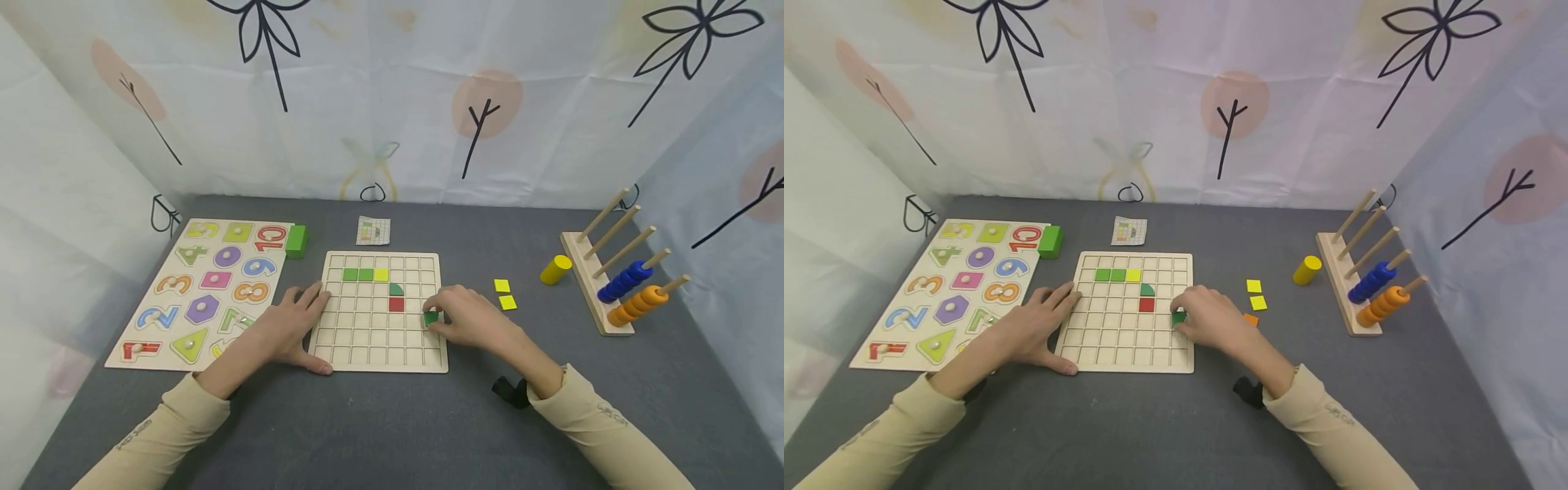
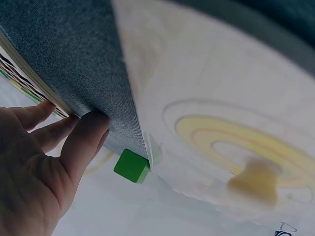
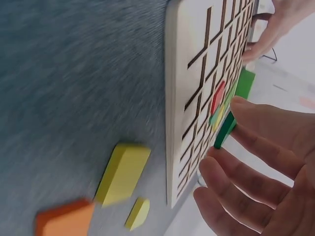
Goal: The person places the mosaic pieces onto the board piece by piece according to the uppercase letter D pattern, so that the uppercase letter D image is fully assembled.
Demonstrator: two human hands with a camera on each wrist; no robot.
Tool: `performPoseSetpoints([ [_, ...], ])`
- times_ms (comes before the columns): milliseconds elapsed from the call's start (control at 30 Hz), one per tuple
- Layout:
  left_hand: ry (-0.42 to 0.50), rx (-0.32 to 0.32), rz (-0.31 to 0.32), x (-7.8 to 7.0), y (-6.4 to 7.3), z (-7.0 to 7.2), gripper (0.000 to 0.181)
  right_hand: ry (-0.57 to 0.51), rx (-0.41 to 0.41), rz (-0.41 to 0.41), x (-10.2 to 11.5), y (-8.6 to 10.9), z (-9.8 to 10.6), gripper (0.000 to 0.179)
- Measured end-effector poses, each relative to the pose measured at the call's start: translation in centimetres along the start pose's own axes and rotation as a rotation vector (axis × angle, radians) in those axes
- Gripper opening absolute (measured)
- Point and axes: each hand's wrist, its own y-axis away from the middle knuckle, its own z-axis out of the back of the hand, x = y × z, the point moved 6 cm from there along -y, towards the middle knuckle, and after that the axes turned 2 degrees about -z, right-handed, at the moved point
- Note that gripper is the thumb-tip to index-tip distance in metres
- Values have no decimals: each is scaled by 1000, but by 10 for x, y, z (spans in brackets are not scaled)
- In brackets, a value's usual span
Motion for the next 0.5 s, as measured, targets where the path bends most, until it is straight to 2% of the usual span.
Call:
performPoseSetpoints([
  [267,5,1,2,0,-1,-1,131,-15,-4,37,16,-25,-15,20],
  [500,-1,-2,6,1,0,-1,132,3,-33,40,27,-33,-24,18],
])
